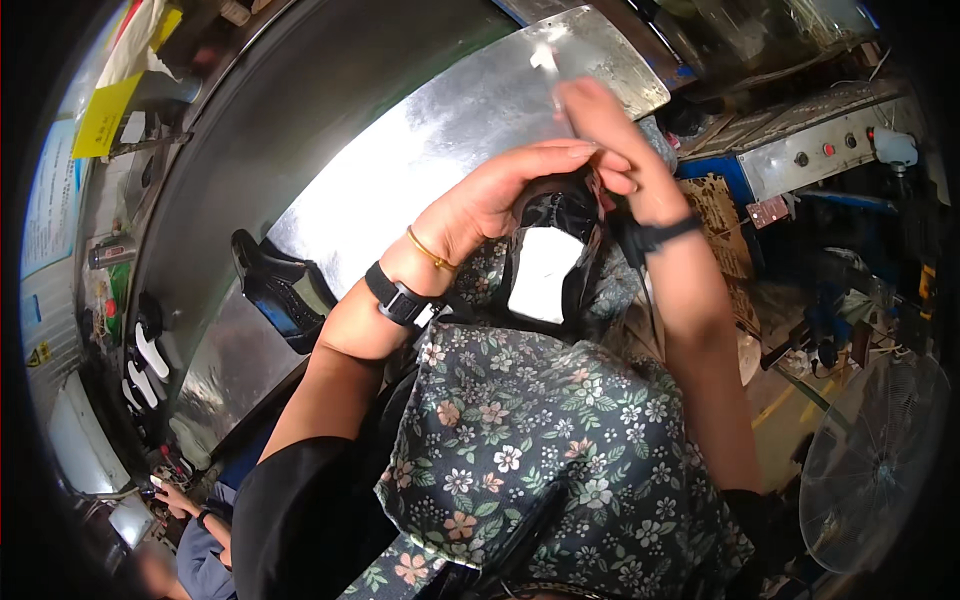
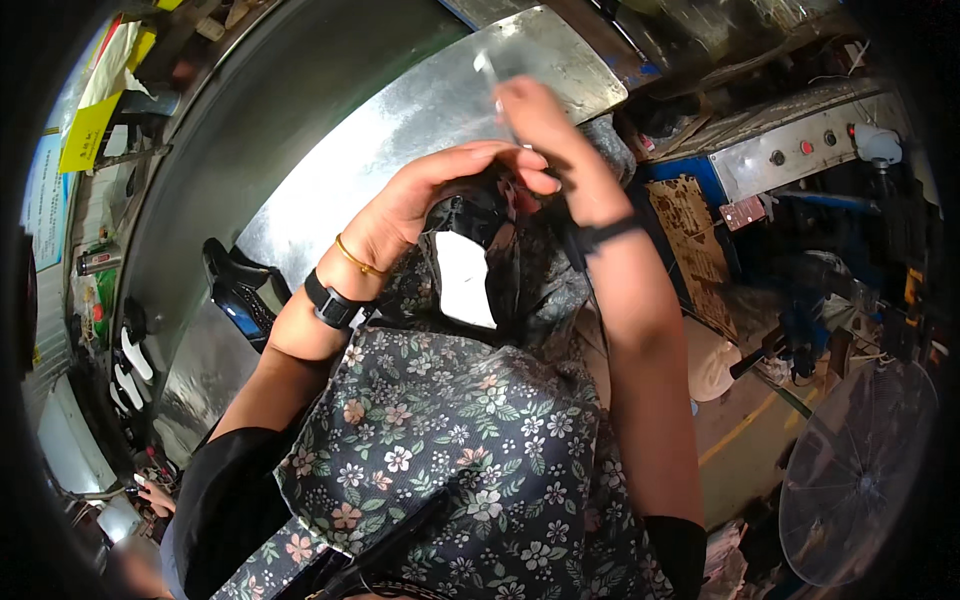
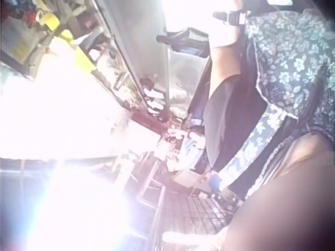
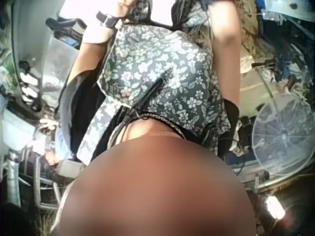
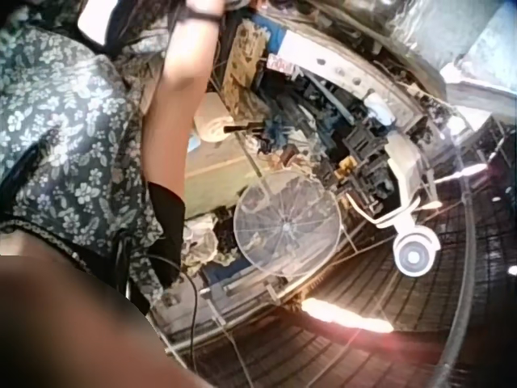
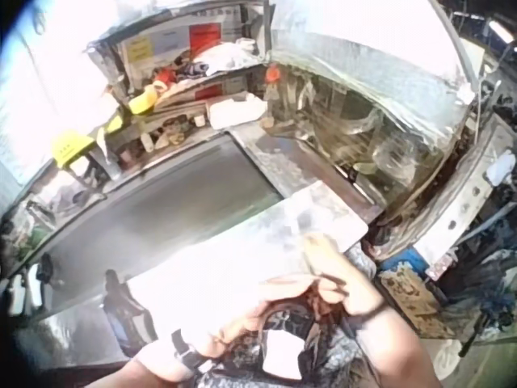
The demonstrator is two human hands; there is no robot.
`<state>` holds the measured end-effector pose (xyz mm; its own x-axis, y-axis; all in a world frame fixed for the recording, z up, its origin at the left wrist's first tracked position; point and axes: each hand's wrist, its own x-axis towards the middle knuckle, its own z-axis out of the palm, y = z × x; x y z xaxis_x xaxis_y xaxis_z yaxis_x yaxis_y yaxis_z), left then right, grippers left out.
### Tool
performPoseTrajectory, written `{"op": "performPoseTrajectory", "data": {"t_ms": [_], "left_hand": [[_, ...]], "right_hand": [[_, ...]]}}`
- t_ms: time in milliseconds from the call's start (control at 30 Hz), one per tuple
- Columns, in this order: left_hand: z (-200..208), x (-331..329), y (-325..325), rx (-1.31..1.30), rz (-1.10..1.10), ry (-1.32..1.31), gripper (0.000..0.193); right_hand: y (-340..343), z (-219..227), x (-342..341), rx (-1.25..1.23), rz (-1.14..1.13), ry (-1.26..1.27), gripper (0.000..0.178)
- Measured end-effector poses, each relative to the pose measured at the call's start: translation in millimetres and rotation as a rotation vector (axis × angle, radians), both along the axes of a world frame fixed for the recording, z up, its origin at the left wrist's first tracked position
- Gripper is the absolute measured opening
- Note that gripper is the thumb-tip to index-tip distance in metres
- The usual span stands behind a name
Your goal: The recorder is performing shoe lasting operations, pulling and securing the upper material over a shoe last and interacting with industrial machinery.
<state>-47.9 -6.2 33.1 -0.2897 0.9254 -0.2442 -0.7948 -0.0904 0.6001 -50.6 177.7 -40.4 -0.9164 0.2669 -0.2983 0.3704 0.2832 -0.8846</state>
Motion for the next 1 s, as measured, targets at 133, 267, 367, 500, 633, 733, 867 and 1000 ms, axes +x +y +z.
{"op": "performPoseTrajectory", "data": {"t_ms": [133,267,367,500,633,733,867,1000], "left_hand": [[-15,-5,16,0.001,-0.07,0.053,0.032],[-44,-7,36,-0.118,-0.101,-0.02,0.027],[-62,-5,56,-0.174,-0.176,-0.161,0.025],[-49,4,59,-0.304,-0.16,-0.134,0.024],[-59,9,60,-0.287,-0.165,-0.122,0.025],[-58,13,60,-0.289,-0.142,-0.097,0.026],[-55,18,56,-0.301,-0.099,-0.026,0.026],[-55,12,56,-0.298,-0.106,-0.068,0.026]], "right_hand": [[41,68,107,-0.774,-0.08,0.383,0.033],[-6,131,192,0.14,-0.002,0.098,0.029],[-34,127,235,-0.463,-0.108,-0.031,0.025],[-49,102,242,-0.524,-0.064,-0.085,0.029],[-35,93,236,-0.594,-0.031,-0.104,0.027],[-53,79,243,-0.467,-0.068,-0.112,0.026],[-76,69,245,-0.282,-0.14,-0.084,0.026],[-72,86,235,-0.505,-0.222,-0.021,0.027]]}}
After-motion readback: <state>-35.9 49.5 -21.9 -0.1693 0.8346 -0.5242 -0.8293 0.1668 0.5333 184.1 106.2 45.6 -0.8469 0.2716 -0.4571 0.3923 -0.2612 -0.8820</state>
